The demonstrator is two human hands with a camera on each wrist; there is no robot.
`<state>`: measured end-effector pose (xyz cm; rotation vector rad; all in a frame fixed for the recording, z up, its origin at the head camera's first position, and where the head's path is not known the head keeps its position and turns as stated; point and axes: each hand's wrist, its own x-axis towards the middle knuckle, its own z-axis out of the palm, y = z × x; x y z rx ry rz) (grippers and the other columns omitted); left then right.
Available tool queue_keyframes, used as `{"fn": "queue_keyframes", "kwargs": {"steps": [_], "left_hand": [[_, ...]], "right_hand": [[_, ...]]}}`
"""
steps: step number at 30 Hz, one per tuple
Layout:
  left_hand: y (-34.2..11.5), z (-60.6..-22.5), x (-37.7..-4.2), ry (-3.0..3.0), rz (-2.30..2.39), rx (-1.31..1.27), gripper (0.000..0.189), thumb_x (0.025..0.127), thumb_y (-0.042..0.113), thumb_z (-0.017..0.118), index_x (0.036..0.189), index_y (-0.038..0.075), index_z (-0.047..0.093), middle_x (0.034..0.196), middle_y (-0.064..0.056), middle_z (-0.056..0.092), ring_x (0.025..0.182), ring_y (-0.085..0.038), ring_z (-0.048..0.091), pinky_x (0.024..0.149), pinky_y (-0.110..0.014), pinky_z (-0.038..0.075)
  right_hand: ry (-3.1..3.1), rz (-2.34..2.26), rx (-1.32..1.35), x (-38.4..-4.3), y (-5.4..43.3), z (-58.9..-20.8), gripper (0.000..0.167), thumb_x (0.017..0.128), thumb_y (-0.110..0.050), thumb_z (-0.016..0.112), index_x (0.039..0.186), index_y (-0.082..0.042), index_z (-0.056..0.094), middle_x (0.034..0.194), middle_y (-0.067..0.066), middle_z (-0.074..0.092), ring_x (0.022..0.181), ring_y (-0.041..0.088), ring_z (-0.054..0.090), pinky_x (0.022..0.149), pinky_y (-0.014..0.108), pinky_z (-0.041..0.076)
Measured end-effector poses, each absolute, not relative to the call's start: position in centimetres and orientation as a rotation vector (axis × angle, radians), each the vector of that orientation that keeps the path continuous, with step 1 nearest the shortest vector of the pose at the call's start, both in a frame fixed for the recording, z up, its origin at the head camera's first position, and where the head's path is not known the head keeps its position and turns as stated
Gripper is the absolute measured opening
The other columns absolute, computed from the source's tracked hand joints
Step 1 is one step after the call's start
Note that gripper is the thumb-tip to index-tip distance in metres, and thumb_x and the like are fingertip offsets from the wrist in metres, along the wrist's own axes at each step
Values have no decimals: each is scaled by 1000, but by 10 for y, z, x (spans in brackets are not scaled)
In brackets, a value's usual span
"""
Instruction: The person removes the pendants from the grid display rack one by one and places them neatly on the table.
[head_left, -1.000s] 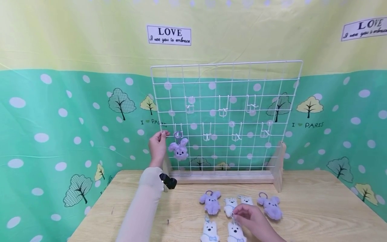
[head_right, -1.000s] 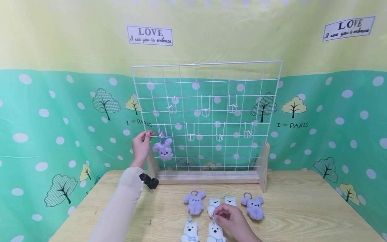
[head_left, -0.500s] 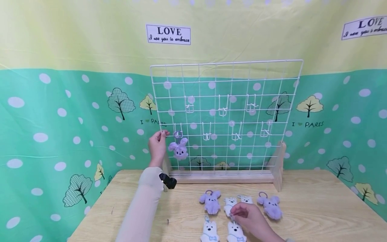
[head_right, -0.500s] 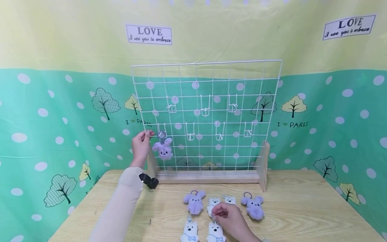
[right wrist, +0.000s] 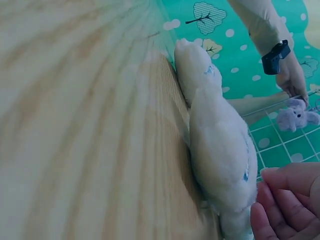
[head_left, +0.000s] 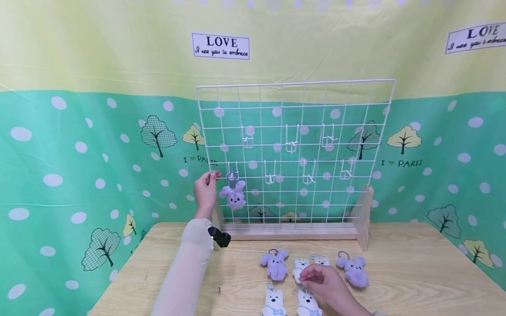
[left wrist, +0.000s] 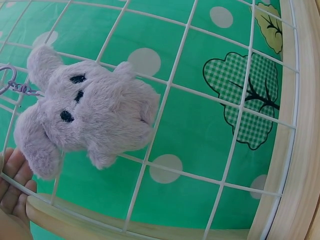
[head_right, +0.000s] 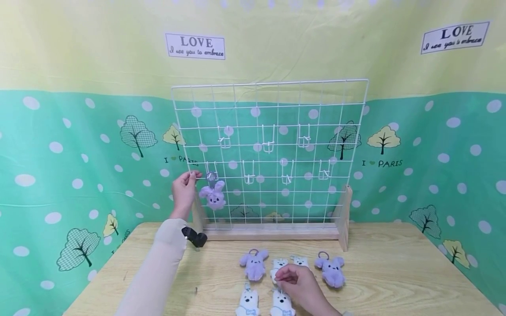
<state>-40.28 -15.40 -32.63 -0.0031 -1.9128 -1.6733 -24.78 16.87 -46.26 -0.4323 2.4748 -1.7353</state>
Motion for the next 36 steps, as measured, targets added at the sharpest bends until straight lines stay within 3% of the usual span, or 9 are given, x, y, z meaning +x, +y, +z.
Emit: {"fn": "queue_keyframes", "kwargs": {"steps": [9,17,30,36], "left_hand": [[-154,-325,-401,-1915,-1673,-18,27,100,22,48,111,4,65,109,-10,68,110,-21,59,98,-35,46],[-153,-325,-402,-1904,-1683,-12,26,99,19,48,110,2,65,109,-13,68,109,-22,60,99,-33,46],[-156,-323,-402,-1903,-1685,3,26,99,22,48,108,5,66,108,-10,68,108,-20,60,98,-35,45],[-154,-324,-402,-1912,-1682,18,25,99,21,49,108,5,66,107,-11,68,108,-20,60,98,-34,46]], "right_hand": [[2409,-1837,-520,-253,155,-445,27,83,-15,71,100,5,63,95,18,68,83,18,65,73,22,54],[2416,-1855,-690,-264,130,-421,25,85,-15,69,100,5,64,96,16,68,81,10,64,73,22,54],[2573,-1998,-654,-307,80,-379,23,86,-15,69,107,-6,66,102,4,68,93,15,64,81,21,53],[2629,-2041,-742,-333,58,-364,24,88,-18,68,110,-9,66,109,6,68,99,16,63,86,27,53]]}}
